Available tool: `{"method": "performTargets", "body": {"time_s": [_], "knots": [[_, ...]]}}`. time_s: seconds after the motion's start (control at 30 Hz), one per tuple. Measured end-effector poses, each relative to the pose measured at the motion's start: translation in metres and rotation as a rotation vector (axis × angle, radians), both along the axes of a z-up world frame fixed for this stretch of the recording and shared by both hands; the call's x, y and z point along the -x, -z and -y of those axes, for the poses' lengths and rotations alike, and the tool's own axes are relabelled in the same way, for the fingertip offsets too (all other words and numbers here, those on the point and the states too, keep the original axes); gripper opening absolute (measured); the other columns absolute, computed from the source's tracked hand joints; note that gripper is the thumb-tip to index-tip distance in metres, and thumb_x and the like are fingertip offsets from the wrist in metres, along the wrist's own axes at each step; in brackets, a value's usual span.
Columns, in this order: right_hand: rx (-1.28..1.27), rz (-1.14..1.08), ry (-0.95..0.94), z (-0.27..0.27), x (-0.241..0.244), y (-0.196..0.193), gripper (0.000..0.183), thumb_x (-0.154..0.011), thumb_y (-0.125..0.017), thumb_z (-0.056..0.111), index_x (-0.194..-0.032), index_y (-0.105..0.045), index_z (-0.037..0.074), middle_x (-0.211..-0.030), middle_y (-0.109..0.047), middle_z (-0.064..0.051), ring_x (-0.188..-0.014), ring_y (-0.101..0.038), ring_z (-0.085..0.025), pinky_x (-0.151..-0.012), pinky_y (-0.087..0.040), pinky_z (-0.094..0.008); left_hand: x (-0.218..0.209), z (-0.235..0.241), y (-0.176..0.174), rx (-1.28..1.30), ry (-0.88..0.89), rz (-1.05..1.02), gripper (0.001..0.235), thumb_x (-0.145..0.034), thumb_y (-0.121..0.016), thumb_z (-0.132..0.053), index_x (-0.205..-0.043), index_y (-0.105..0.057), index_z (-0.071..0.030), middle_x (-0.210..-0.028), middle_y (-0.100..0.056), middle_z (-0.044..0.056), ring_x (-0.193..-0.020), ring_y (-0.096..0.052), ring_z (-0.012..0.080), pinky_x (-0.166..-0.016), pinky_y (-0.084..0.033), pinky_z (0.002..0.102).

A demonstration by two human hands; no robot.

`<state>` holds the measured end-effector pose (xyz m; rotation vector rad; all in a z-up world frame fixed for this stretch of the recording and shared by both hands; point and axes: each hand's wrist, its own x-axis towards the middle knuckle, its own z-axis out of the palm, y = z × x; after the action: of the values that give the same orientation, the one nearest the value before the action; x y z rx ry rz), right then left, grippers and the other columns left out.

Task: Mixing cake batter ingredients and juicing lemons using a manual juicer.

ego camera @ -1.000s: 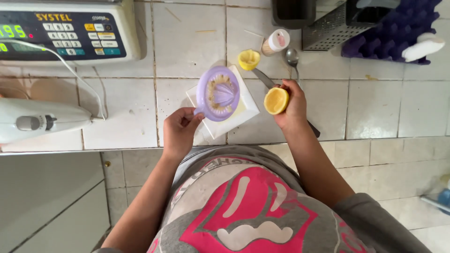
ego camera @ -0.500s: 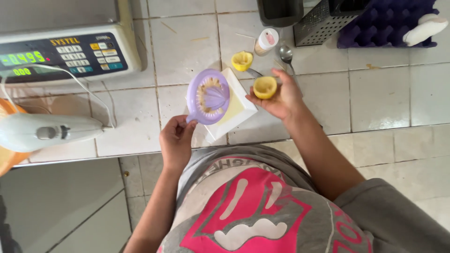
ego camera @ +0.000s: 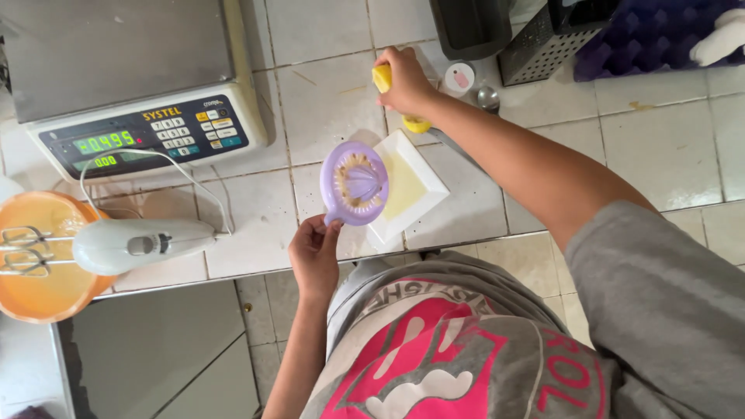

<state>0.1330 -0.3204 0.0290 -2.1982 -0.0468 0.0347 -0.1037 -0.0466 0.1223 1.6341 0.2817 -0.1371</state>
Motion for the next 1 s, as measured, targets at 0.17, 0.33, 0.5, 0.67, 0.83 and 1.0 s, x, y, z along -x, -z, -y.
{"method": "performTargets", "body": {"time_s": [0.17, 0.33, 0.5, 0.67, 0.83, 1.0], "knots": [[0.026, -0.085, 0.058, 0.005, -0.022, 0.030, 0.063, -0.061, -0.092, 0.003, -0.114, -0.061, 0.013, -0.131, -0.044, -0.020, -0.116, -0.057, -0.036, -0.088, -0.054, -0.041, -0.004, -0.002, -0.006, -0.019, 0.022, -0.001, 0.012, -0.097, -0.071, -0.004, -0.105, -0.068, 0.004, -0.084, -0.065, -0.002, -0.074, -0.054, 0.0008, -0.065, -0.043, 0.016], [0.202, 0.108, 0.104, 0.028, -0.004, 0.024, 0.054, -0.063, -0.096, 0.010, -0.110, -0.068, 0.011, -0.126, -0.053, -0.020, -0.119, -0.054, -0.039, -0.098, -0.047, -0.043, -0.009, -0.002, -0.009, -0.065, 0.064, 0.019, 0.010, -0.099, -0.070, -0.004, -0.105, -0.068, 0.004, -0.084, -0.065, -0.002, -0.075, -0.053, 0.0006, -0.066, -0.043, 0.016], [0.008, 0.363, 0.047, 0.049, 0.088, -0.062, 0.029, -0.085, -0.089, 0.009, -0.109, -0.073, 0.006, -0.114, -0.066, -0.011, -0.115, -0.060, -0.032, -0.099, -0.049, -0.042, -0.010, 0.000, -0.019, -0.036, 0.073, 0.007, 0.011, -0.099, -0.070, -0.005, -0.107, -0.068, 0.003, -0.087, -0.066, -0.003, -0.076, -0.054, 0.0015, -0.067, -0.042, 0.017], [-0.181, 0.343, 0.209, 0.061, 0.190, -0.058, 0.021, -0.093, -0.078, 0.003, -0.111, -0.069, 0.003, -0.120, -0.065, -0.011, -0.116, -0.065, -0.022, -0.082, -0.062, -0.032, -0.014, 0.005, -0.034, -0.063, 0.097, 0.032, 0.012, -0.099, -0.068, -0.005, -0.108, -0.067, 0.003, -0.091, -0.069, -0.002, -0.079, -0.057, 0.0016, -0.070, -0.045, 0.017], [-0.251, 0.141, 0.384, 0.074, 0.256, -0.027, 0.019, -0.093, -0.074, 0.004, -0.111, -0.067, 0.000, -0.118, -0.066, -0.012, -0.107, -0.070, -0.018, -0.072, -0.061, -0.030, -0.014, 0.006, -0.047, -0.093, 0.125, 0.076, 0.014, -0.100, -0.070, -0.004, -0.111, -0.068, 0.004, -0.092, -0.067, 0.000, -0.080, -0.055, 0.0026, -0.071, -0.044, 0.018], [-0.214, 0.017, 0.255, 0.085, 0.275, 0.015, 0.019, -0.096, -0.075, 0.010, -0.111, -0.068, 0.001, -0.110, -0.075, -0.012, -0.091, -0.076, -0.018, -0.079, -0.062, -0.029, -0.015, 0.016, -0.077, -0.125, 0.117, 0.084, 0.016, -0.100, -0.067, -0.006, -0.112, -0.066, 0.004, -0.098, -0.073, 0.002, -0.090, -0.066, 0.0056, -0.085, -0.052, 0.020]]}}
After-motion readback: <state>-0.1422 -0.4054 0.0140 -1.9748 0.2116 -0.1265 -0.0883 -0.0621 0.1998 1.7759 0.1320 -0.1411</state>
